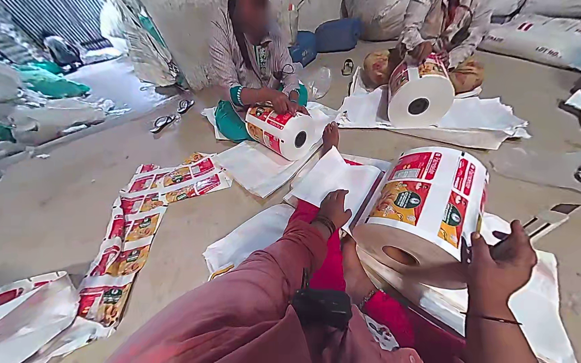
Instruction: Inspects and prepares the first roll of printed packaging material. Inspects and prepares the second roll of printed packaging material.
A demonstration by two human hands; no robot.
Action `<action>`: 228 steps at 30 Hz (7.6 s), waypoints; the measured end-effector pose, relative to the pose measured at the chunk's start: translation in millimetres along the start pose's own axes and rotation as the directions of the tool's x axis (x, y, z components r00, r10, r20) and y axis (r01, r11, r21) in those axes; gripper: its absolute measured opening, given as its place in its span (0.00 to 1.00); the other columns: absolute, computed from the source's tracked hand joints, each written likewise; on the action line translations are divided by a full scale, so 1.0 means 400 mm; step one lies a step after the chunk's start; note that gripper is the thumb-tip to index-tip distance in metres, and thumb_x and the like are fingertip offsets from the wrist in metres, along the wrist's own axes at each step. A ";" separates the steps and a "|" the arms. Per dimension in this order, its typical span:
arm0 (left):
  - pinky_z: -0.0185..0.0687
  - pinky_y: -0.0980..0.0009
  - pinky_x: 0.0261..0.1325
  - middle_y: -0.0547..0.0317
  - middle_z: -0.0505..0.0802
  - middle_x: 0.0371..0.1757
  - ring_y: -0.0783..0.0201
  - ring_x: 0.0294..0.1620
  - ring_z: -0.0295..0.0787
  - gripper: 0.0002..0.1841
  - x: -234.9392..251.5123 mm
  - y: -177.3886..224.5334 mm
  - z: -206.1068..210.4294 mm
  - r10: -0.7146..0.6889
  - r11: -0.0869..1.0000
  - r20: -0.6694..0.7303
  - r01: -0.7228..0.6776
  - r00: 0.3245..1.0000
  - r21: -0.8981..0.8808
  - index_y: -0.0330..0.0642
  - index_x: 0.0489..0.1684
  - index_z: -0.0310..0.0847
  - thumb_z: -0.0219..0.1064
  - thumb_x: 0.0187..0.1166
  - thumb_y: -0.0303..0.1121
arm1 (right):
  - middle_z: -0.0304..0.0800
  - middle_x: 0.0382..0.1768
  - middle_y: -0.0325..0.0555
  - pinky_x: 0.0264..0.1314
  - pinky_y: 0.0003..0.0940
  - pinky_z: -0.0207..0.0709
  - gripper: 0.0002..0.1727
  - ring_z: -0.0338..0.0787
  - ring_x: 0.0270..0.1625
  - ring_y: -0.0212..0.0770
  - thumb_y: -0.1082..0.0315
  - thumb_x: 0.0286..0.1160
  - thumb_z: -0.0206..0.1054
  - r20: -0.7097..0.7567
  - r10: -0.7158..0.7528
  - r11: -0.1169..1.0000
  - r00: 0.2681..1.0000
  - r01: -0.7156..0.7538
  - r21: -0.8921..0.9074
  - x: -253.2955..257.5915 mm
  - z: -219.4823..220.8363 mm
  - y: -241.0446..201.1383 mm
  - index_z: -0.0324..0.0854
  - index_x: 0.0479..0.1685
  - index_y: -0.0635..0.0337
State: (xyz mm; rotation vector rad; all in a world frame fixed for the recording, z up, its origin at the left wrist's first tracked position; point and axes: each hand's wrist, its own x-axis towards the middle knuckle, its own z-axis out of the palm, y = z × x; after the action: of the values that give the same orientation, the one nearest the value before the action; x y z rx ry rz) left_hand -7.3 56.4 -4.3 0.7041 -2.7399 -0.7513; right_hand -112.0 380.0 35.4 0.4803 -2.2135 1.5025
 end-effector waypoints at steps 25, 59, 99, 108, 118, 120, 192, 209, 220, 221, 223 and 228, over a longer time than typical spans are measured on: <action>0.67 0.44 0.85 0.46 0.80 0.81 0.45 0.86 0.70 0.38 0.001 -0.012 -0.004 -0.042 0.997 -0.012 0.041 0.999 -0.067 0.44 0.88 0.63 0.71 0.75 0.39 | 0.78 0.70 0.71 0.68 0.42 0.74 0.41 0.82 0.65 0.53 0.63 0.69 0.66 0.007 -0.007 0.998 1.000 0.008 -0.059 -0.002 0.000 -0.002 0.64 0.86 0.69; 0.67 0.45 0.85 0.48 0.83 0.78 0.47 0.84 0.73 0.34 0.003 -0.012 -0.010 -0.044 0.996 0.002 0.044 0.999 -0.083 0.45 0.85 0.68 0.71 0.76 0.39 | 0.76 0.71 0.71 0.64 0.35 0.75 0.38 0.81 0.64 0.48 0.66 0.71 0.66 -0.013 -0.019 0.999 1.000 0.019 -0.041 -0.004 0.005 0.003 0.65 0.85 0.70; 0.67 0.43 0.85 0.45 0.81 0.80 0.45 0.85 0.71 0.31 0.001 -0.015 -0.011 -0.049 0.993 0.005 0.050 0.999 -0.107 0.45 0.82 0.73 0.70 0.77 0.39 | 0.76 0.72 0.71 0.67 0.33 0.74 0.39 0.81 0.65 0.46 0.66 0.70 0.66 -0.017 -0.025 1.000 1.000 0.025 0.007 -0.005 0.003 0.016 0.64 0.85 0.72; 0.74 0.57 0.81 0.34 0.65 0.89 0.53 0.86 0.69 0.35 -0.205 0.274 -0.154 0.341 0.404 0.164 0.013 0.926 -0.915 0.29 0.93 0.42 0.47 0.92 0.42 | 0.84 0.61 0.60 0.52 0.35 0.86 0.32 0.89 0.52 0.36 0.68 0.74 0.61 0.460 -0.168 0.980 0.872 0.098 0.172 -0.088 0.117 -0.338 0.60 0.75 0.76; 0.80 0.61 0.31 0.46 0.85 0.41 0.60 0.25 0.77 0.32 0.261 -0.090 -0.288 -0.351 0.714 -0.108 0.191 0.930 -0.673 0.40 0.94 0.43 0.51 0.92 0.35 | 0.86 0.65 0.65 0.76 0.58 0.70 0.37 0.84 0.69 0.62 0.49 0.83 0.58 0.335 -0.238 0.913 0.912 0.328 -0.242 0.013 0.126 -0.205 0.68 0.79 0.74; 0.85 0.53 0.39 0.36 0.86 0.50 0.52 0.31 0.84 0.37 0.408 -0.200 -0.315 -0.446 0.770 -0.158 0.288 0.881 -0.570 0.40 0.96 0.31 0.50 0.90 0.33 | 0.85 0.66 0.67 0.76 0.58 0.71 0.37 0.83 0.70 0.63 0.49 0.83 0.57 0.335 -0.230 0.901 0.913 0.330 -0.281 0.009 0.136 -0.189 0.68 0.79 0.75; 0.85 0.66 0.23 0.47 0.84 0.33 0.61 0.16 0.82 0.28 0.011 -0.001 -0.005 -0.437 0.409 0.083 0.280 0.896 -0.869 0.43 0.91 0.49 0.51 0.92 0.30 | 0.83 0.71 0.63 0.83 0.63 0.64 0.29 0.78 0.77 0.65 0.53 0.83 0.56 0.479 -0.180 0.898 0.859 0.342 -0.276 0.010 0.093 -0.155 0.77 0.74 0.64; 0.86 0.67 0.23 0.46 0.85 0.34 0.61 0.16 0.82 0.30 0.020 -0.004 -0.006 -0.465 0.389 0.100 0.305 0.880 -0.870 0.45 0.92 0.47 0.51 0.91 0.29 | 0.83 0.71 0.62 0.82 0.63 0.65 0.28 0.79 0.76 0.65 0.55 0.81 0.58 0.469 -0.177 0.906 0.865 0.329 -0.265 0.007 0.096 -0.160 0.78 0.73 0.63; 0.86 0.66 0.25 0.47 0.85 0.35 0.61 0.17 0.83 0.29 0.019 -0.007 -0.006 -0.453 0.406 0.085 0.291 0.887 -0.866 0.44 0.91 0.47 0.51 0.92 0.30 | 0.84 0.68 0.64 0.81 0.64 0.66 0.29 0.80 0.74 0.66 0.52 0.80 0.59 0.467 -0.193 0.899 0.863 0.346 -0.269 0.009 0.100 -0.154 0.78 0.71 0.65; 0.87 0.66 0.25 0.47 0.85 0.36 0.61 0.18 0.83 0.29 0.018 -0.007 -0.007 -0.448 0.416 0.082 0.289 0.890 -0.862 0.44 0.91 0.47 0.50 0.92 0.31 | 0.84 0.68 0.64 0.81 0.64 0.66 0.29 0.80 0.74 0.66 0.52 0.80 0.59 0.468 -0.190 0.899 0.863 0.344 -0.270 0.009 0.100 -0.156 0.79 0.71 0.66; 0.87 0.65 0.25 0.46 0.85 0.37 0.61 0.18 0.83 0.28 0.016 -0.006 -0.008 -0.450 0.418 0.084 0.292 0.889 -0.860 0.44 0.91 0.47 0.50 0.92 0.30 | 0.84 0.69 0.63 0.81 0.63 0.66 0.29 0.80 0.75 0.65 0.52 0.81 0.58 0.467 -0.186 0.901 0.864 0.340 -0.271 0.008 0.099 -0.156 0.79 0.71 0.65; 0.86 0.66 0.24 0.47 0.84 0.34 0.61 0.16 0.82 0.28 0.014 -0.002 -0.012 -0.459 0.398 0.103 0.307 0.883 -0.864 0.44 0.91 0.47 0.50 0.92 0.29 | 0.85 0.68 0.63 0.81 0.63 0.66 0.30 0.81 0.74 0.64 0.50 0.80 0.57 0.464 -0.196 0.901 0.864 0.345 -0.263 0.008 0.101 -0.151 0.79 0.71 0.65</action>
State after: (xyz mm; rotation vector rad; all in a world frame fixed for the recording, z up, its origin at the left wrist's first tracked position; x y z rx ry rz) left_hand -10.3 50.9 -0.1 1.0488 -1.6174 -1.8872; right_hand -90.4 320.7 71.5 1.0434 -2.5254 0.8983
